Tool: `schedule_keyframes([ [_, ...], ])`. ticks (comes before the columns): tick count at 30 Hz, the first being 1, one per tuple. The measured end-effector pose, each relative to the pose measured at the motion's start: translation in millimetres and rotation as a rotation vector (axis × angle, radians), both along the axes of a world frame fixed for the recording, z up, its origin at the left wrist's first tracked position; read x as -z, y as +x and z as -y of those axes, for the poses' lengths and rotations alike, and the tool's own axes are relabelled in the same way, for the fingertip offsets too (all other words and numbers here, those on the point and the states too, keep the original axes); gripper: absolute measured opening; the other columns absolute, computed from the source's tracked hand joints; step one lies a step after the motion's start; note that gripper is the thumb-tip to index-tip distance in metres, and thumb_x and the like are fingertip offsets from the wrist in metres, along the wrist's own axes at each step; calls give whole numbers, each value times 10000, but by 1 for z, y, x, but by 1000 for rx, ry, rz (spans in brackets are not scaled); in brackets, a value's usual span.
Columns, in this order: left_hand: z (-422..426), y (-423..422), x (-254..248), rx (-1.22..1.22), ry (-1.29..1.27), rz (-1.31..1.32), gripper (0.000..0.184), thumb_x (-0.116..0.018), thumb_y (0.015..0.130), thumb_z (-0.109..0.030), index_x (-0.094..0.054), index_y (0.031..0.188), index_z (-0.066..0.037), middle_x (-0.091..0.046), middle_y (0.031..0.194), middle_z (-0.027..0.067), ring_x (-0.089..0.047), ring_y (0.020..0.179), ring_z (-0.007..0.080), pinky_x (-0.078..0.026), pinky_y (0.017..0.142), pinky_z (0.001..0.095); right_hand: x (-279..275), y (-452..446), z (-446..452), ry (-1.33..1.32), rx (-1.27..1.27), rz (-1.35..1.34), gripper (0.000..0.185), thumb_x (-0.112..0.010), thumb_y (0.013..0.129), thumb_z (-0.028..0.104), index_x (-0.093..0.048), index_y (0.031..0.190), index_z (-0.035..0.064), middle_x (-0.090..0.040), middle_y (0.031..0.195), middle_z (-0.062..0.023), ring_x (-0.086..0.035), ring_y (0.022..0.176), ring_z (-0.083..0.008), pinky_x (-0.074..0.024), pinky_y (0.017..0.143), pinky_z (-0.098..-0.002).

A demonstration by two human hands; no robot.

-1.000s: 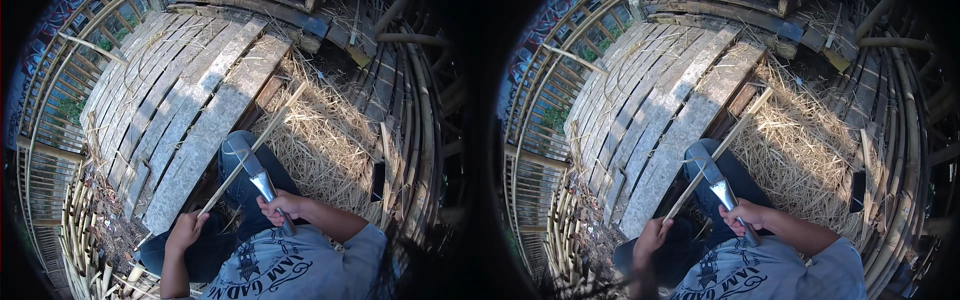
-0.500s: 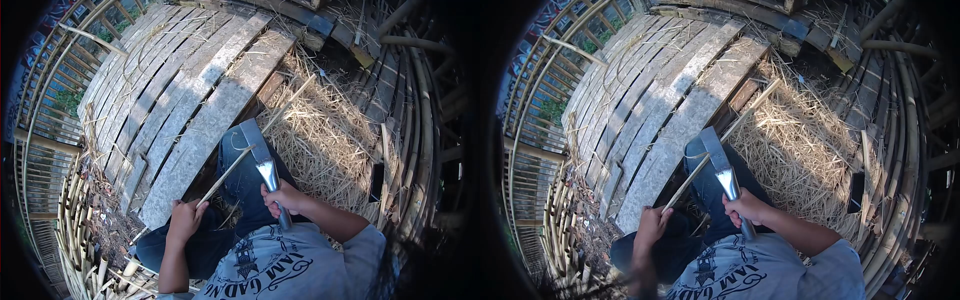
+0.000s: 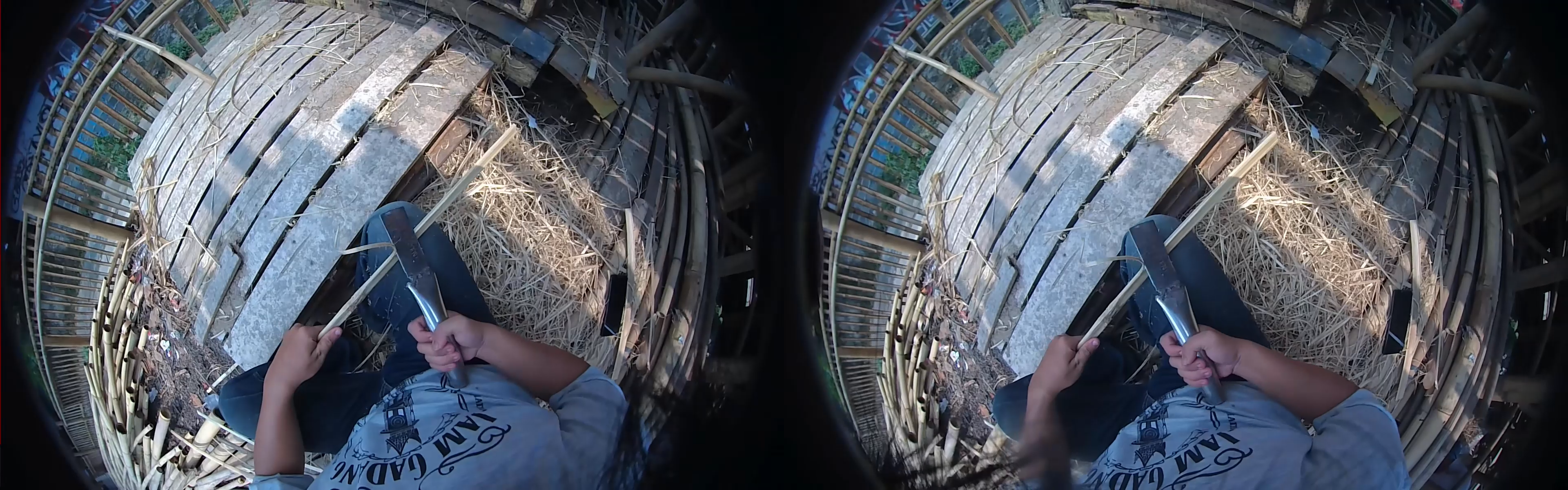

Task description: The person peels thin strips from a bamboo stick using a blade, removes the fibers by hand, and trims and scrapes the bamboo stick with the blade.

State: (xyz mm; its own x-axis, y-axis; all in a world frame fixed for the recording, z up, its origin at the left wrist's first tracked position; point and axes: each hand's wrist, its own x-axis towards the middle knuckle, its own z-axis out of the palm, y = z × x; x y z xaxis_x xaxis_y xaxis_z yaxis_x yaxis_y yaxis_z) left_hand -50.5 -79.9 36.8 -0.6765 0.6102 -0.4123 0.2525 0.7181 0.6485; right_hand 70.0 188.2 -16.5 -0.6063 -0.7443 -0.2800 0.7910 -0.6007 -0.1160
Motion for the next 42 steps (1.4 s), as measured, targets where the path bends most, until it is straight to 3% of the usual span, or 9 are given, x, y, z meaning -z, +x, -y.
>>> schedule_keyframes([
  [8,-3,-3,7,-34,-24,75,417,-573,934,-332,-609,742,37,-517,594,252,-526,585,440,-413,552,456,-42,-13,-3,448,236,106,153,-545,790,31,-421,814,117,-401,530,-1,-421,394,-124,-365,407,-303],
  [17,6,0,12,-3,-32,28,409,-559,944,-312,-603,751,46,-500,582,253,-490,565,442,-400,549,464,-11,-4,35,-48,99,93,155,-516,726,22,-388,705,108,-397,505,-13,-392,377,-125,-374,438,-313],
  [18,1,1,19,-22,13,86,435,-545,956,-318,-575,728,52,-466,560,223,-439,531,331,-385,528,437,-8,-6,34,-478,61,-30,143,-512,723,34,-387,726,104,-383,498,-4,-405,375,-122,-380,417,-310],
  [23,1,3,10,-54,79,93,462,-531,972,-325,-544,713,58,-395,517,130,-373,527,143,-360,493,383,-22,-2,22,-53,302,24,140,-514,729,32,-397,753,106,-367,496,-5,-406,374,-128,-380,410,-309],
  [26,11,-2,13,-51,4,137,414,-549,955,-319,-611,797,60,-481,568,246,-465,512,389,-393,529,435,-31,-6,-4,124,473,37,120,-479,742,36,-394,742,120,-374,507,-2,-388,366,-125,-350,391,-311],
  [31,-10,-2,0,-24,-4,101,415,-564,945,-322,-615,774,53,-511,580,241,-481,550,421,-407,538,432,-29,-2,11,598,45,89,181,-534,727,-29,-437,831,82,-429,539,-22,-444,401,-123,-389,418,-319],
  [35,0,3,5,-2,-9,64,388,-564,946,-308,-614,780,40,-506,577,239,-472,555,432,-397,530,437,-26,0,-2,482,-24,69,169,-523,721,-8,-401,763,101,-384,510,-8,-431,391,-119,-383,404,-303],
  [40,-11,5,21,45,27,113,376,-558,952,-300,-616,799,39,-491,563,235,-453,531,423,-391,523,436,-8,11,10,-322,103,52,170,-514,716,18,-371,724,110,-361,490,-1,-410,369,-122,-388,390,-295],
  [42,-12,3,18,-2,113,166,489,-558,952,-339,-544,687,72,-442,524,206,-367,465,281,-348,493,424,-16,4,12,-277,165,32,163,-517,721,15,-383,737,106,-373,497,-7,-405,369,-123,-385,395,-301],
])
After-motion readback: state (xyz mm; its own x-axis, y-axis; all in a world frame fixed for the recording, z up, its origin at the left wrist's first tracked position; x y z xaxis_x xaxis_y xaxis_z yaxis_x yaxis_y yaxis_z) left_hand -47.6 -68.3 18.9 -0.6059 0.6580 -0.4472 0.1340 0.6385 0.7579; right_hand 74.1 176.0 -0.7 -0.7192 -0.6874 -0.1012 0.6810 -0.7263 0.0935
